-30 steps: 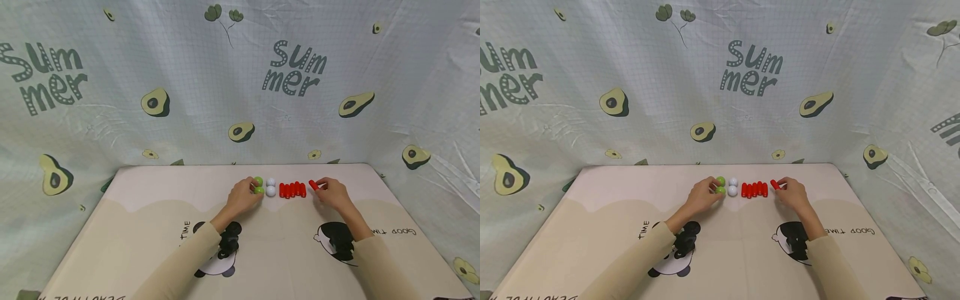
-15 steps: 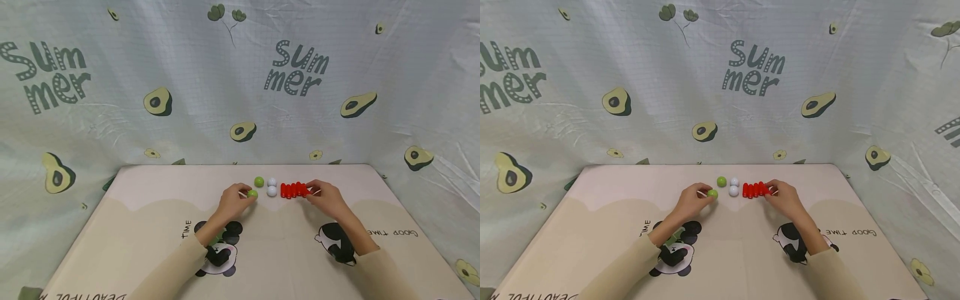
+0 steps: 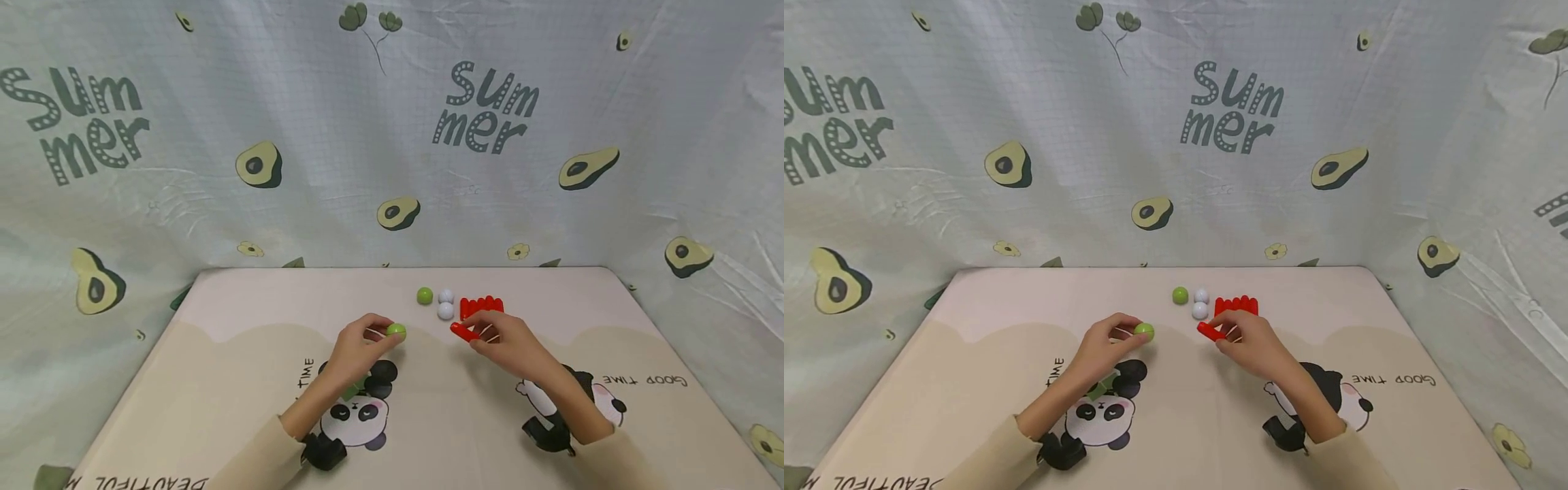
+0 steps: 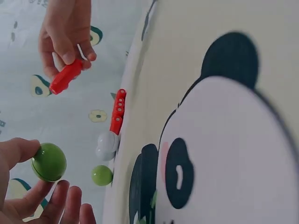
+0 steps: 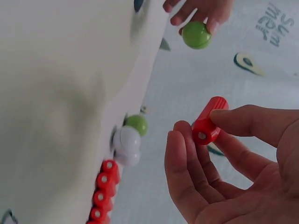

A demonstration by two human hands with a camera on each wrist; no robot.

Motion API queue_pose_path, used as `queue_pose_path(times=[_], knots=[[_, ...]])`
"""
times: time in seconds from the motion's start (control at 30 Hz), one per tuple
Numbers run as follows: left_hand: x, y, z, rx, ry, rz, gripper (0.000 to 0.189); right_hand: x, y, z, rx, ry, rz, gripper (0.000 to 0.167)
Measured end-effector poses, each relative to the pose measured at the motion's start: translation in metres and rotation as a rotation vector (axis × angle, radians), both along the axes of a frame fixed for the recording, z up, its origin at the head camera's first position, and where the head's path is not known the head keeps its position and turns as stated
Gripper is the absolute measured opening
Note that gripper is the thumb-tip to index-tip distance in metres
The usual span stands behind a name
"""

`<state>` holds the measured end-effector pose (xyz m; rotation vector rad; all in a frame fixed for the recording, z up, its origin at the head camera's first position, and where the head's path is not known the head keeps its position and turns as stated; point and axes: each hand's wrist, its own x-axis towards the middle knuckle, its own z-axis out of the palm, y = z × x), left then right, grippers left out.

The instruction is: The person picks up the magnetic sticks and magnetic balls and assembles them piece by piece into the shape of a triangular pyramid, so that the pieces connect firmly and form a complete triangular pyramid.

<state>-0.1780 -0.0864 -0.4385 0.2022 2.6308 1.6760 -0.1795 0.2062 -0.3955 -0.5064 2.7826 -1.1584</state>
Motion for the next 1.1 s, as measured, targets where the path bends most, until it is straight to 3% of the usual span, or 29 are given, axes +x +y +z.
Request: queue_pose_path(times=[0.3,0.53,0.73,0.97,1.1], knots=[[0.024,-0.025,-0.002,0.127,-0.078,0.042,0.031,0.005,-0.02,-0.01,-0.068,-0.039,0.119,0.025],[0.029,-0.034,-0.002,0.207,-0.148,0.025,0.032,0.005,-0.034,-0.014,-0.081,-0.052,0.159,0.025],[0.033,-0.034,-0.002,0.223,-0.174,-0.009,0.034,0.004,-0.044,-0.012,-0.105,-0.084,0.173,0.024],[0.035,-0.03,-0.002,0.231,-0.202,0.021,0.035,0.003,-0.049,-0.01,-0.09,-0.069,0.159,0.024],[0.036,-0.03,-0.001,0.21,-0.198,0.004,0.038,0.001,-0.052,-0.009,-0.092,-0.072,0.166,0.025]])
